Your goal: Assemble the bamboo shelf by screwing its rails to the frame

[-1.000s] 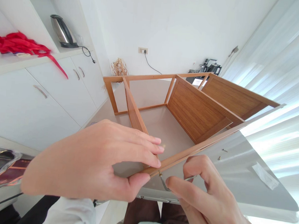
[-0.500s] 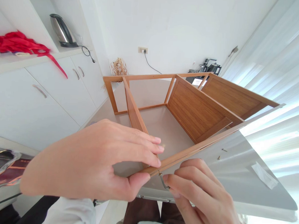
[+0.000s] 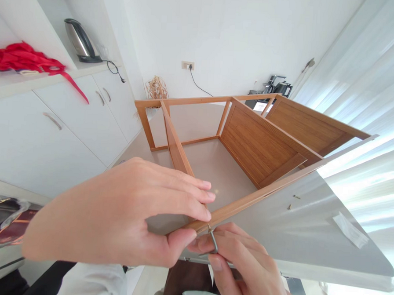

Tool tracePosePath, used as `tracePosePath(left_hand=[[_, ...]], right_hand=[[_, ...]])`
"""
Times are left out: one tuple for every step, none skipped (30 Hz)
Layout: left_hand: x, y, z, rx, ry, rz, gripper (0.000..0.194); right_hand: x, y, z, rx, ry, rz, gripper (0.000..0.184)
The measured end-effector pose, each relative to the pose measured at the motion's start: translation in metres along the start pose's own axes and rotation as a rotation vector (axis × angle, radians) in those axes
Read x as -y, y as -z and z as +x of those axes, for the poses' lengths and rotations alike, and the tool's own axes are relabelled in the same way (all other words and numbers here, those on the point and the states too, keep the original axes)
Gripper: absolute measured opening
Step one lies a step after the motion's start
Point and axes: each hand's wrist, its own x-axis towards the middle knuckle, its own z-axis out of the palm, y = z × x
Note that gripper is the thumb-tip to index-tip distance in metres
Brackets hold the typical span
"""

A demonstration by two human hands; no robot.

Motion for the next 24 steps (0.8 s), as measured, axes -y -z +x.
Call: tracePosePath(left_hand=[[0.000, 0.000, 0.000, 0.000, 0.000, 0.005, 0.026], [0.000, 0.000, 0.000, 0.002, -0.001, 0.009, 0.027], [0.001, 0.000, 0.000, 0.005, -0.002, 0.010, 0.027], [0.001, 0.000, 0.000, 0.007, -0.003, 0.010, 0.027], [0.001, 0.000, 0.000, 0.008, -0.004, 0.009, 0.026], [0.000, 0.000, 0.000, 0.008, -0.005, 0.009, 0.026], [0.000, 0.000, 0.001, 0.008, -0.005, 0.010, 0.025], [0.000, 0.000, 0.001, 0.008, -0.005, 0.011, 0.025], [0.000, 0.000, 0.001, 0.009, -0.005, 0.011, 0.025], [-0.001, 0.000, 0.001, 0.010, -0.005, 0.010, 0.024], [-0.001, 0.000, 0.001, 0.009, -0.005, 0.009, 0.025], [-0.001, 0.000, 0.001, 0.007, -0.006, 0.006, 0.025], [-0.001, 0.000, 0.001, 0.004, -0.010, -0.001, 0.026], [0.000, 0.000, 0.001, 0.001, -0.013, -0.009, 0.027], [0.000, 0.000, 0.001, -0.002, -0.014, -0.018, 0.028], [0.000, 0.000, 0.001, -0.004, -0.017, -0.029, 0.029], [0.000, 0.000, 0.001, -0.004, -0.016, -0.037, 0.030], [0.001, 0.000, 0.001, -0.006, -0.017, -0.043, 0.032], [0.001, 0.000, 0.001, -0.008, -0.016, -0.045, 0.033], [0.001, 0.000, 0.001, -0.010, -0.017, -0.045, 0.033], [0.001, 0.000, 0.001, -0.010, -0.017, -0.043, 0.033], [0.001, 0.000, 0.001, -0.009, -0.016, -0.041, 0.033], [0.001, 0.000, 0.001, -0.005, -0.016, -0.038, 0.032], [0.001, 0.000, 0.001, -0.001, -0.016, -0.036, 0.031]], right_hand=[[0.000, 0.000, 0.000, 0.002, 0.010, 0.004, 0.028], [0.000, 0.000, 0.001, 0.004, 0.028, 0.010, 0.029], [0.000, 0.000, 0.001, 0.001, 0.053, 0.012, 0.030], [0.000, -0.001, 0.000, -0.002, 0.081, 0.010, 0.030], [0.000, 0.000, 0.000, -0.008, 0.108, 0.002, 0.030], [0.000, 0.000, -0.001, -0.019, 0.126, -0.013, 0.029], [0.000, 0.001, -0.002, -0.032, 0.133, -0.039, 0.028], [0.001, 0.003, -0.004, -0.047, 0.137, -0.072, 0.027], [0.001, 0.006, -0.005, -0.061, 0.129, -0.113, 0.027], [0.002, 0.009, -0.006, -0.078, 0.118, -0.157, 0.029], [0.003, 0.013, -0.006, -0.092, 0.105, -0.205, 0.031], [0.004, 0.017, -0.006, -0.097, 0.093, -0.250, 0.033], [0.005, 0.021, -0.005, -0.097, 0.088, -0.288, 0.034], [0.006, 0.025, -0.004, -0.089, 0.086, -0.318, 0.035], [0.008, 0.028, -0.002, -0.070, 0.084, -0.345, 0.035], [0.009, 0.031, 0.001, -0.048, 0.083, -0.367, 0.033], [0.010, 0.033, 0.003, -0.027, 0.085, -0.385, 0.032], [0.011, 0.034, 0.006, -0.013, 0.085, -0.401, 0.030], [0.012, 0.035, 0.008, -0.005, 0.083, -0.414, 0.028], [0.013, 0.035, 0.010, 0.001, 0.082, -0.422, 0.027], [0.013, 0.035, 0.012, 0.003, 0.086, -0.425, 0.026], [0.013, 0.035, 0.012, 0.006, 0.093, -0.425, 0.026], [0.013, 0.035, 0.012, 0.012, 0.096, -0.423, 0.025], [0.013, 0.035, 0.012, 0.017, 0.097, -0.419, 0.024]])
